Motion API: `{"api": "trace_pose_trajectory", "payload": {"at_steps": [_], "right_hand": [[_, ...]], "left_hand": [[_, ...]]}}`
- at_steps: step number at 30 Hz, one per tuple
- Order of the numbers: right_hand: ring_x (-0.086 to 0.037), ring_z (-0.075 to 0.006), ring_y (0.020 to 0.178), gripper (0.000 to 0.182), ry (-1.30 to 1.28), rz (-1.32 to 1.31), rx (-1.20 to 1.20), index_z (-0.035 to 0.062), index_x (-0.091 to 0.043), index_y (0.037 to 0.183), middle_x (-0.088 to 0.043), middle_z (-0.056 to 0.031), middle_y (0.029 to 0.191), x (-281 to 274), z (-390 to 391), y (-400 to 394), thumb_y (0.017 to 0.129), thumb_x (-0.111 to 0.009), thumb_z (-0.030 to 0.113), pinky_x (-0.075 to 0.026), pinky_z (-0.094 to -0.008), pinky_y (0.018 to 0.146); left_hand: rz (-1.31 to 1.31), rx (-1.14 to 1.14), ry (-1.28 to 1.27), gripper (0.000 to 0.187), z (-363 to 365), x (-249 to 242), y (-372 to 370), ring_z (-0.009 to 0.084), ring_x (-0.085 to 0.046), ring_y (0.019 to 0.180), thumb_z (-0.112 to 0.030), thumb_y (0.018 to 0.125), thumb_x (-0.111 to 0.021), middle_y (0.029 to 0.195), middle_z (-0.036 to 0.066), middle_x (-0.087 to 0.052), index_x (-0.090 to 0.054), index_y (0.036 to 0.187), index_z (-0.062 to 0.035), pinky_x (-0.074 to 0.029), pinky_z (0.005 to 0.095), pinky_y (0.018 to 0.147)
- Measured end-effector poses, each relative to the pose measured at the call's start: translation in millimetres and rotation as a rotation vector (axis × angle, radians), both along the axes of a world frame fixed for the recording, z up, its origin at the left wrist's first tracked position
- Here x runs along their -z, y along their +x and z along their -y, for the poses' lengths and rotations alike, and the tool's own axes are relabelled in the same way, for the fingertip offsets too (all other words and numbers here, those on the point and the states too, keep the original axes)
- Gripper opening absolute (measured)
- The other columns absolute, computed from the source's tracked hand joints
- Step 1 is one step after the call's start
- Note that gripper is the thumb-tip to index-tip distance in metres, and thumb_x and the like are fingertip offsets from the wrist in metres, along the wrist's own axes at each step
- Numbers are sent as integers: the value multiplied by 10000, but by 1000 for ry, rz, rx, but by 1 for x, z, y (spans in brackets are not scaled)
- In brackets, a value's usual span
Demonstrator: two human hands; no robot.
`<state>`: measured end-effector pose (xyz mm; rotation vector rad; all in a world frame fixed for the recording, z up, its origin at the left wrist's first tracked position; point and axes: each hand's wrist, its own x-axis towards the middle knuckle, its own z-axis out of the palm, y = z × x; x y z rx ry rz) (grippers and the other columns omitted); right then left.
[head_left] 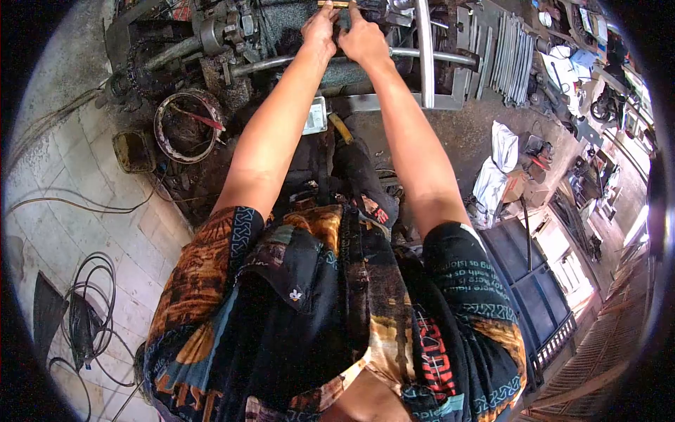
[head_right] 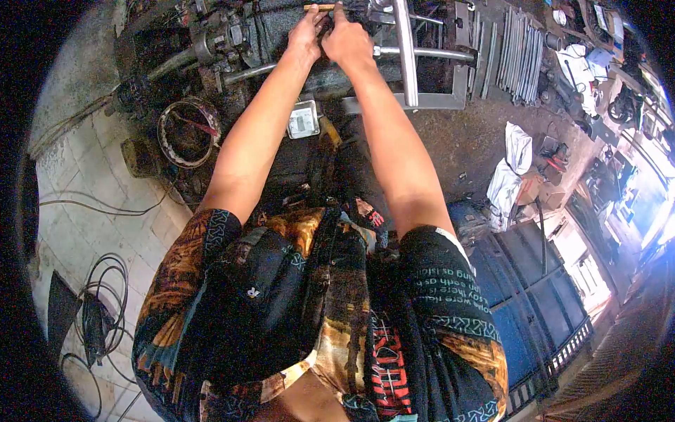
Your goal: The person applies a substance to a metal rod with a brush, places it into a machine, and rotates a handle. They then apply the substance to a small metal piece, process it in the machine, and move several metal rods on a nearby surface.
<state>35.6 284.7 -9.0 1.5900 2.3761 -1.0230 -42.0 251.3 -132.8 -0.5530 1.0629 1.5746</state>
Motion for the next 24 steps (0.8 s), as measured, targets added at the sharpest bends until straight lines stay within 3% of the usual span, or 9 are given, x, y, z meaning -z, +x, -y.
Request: {"api": "trace_pose_trajectory", "payload": {"at_steps": [4,6,9,10,12,16,18,23,24], "right_hand": [[-649,-471,898,649,3,52,-65,30,-342,1474,-654,-327,952,4,-6,5,888,-508,254,-520,-529,824],[-662,-447,921,681,25,240,-192,25,-280,1502,-663,-304,1003,-10,-3,6,912,-508,276,-526,-517,839],[-695,-368,931,614,142,376,-349,-2,-364,1463,-704,-219,968,-6,4,12,931,-508,267,-544,-489,827],[-695,-368,931,614,144,378,-350,-2,-364,1463,-704,-219,968,4,6,16,931,-508,267,-544,-489,827],[-673,-412,975,618,195,478,-431,122,-318,1509,-671,-257,1080,9,9,17,960,-461,369,-517,-543,866],[-691,-352,947,631,142,373,-267,16,-303,1497,-690,-208,1041,-15,8,5,941,-473,263,-544,-485,813],[-671,-427,930,710,25,326,-217,48,-220,1529,-669,-280,1019,-16,3,4,927,-516,279,-527,-501,858],[-675,-416,911,753,113,379,-334,67,-167,1545,-664,-274,998,14,6,16,921,-531,279,-532,-489,849],[-683,-378,927,698,190,435,-426,39,-233,1521,-668,-244,1038,17,8,19,920,-510,261,-541,-479,821]], "left_hand": [[49,4,6,264,2,4,-1,209,-607,894,-323,959,-615,952,45,-657,-654,995,-64,-517,354,786],[53,8,-31,258,0,4,0,203,-607,889,-329,953,-621,941,41,-658,-655,985,-75,-516,349,782],[71,23,-67,251,0,6,-2,193,-607,870,-343,944,-632,915,33,-656,-655,961,-94,-515,341,767],[85,35,-62,251,-1,9,-2,189,-607,856,-351,940,-637,900,28,-653,-654,946,-100,-515,337,757],[31,21,-88,255,-2,11,1,190,-608,841,-356,940,-636,884,25,-649,-653,932,-101,-518,338,741],[55,47,-85,277,1,0,-2,197,-608,812,-377,939,-636,849,18,-635,-653,909,-102,-523,345,697],[60,36,-109,278,0,-13,-2,201,-606,807,-376,936,-641,849,18,-633,-654,911,-100,-522,347,687],[153,70,-93,264,1,-30,-4,202,-593,800,-354,927,-663,863,12,-626,-657,926,-90,-513,333,691],[98,77,-173,266,0,-33,-3,194,-590,803,-354,926,-663,872,8,-627,-659,932,-88,-508,324,702]]}}
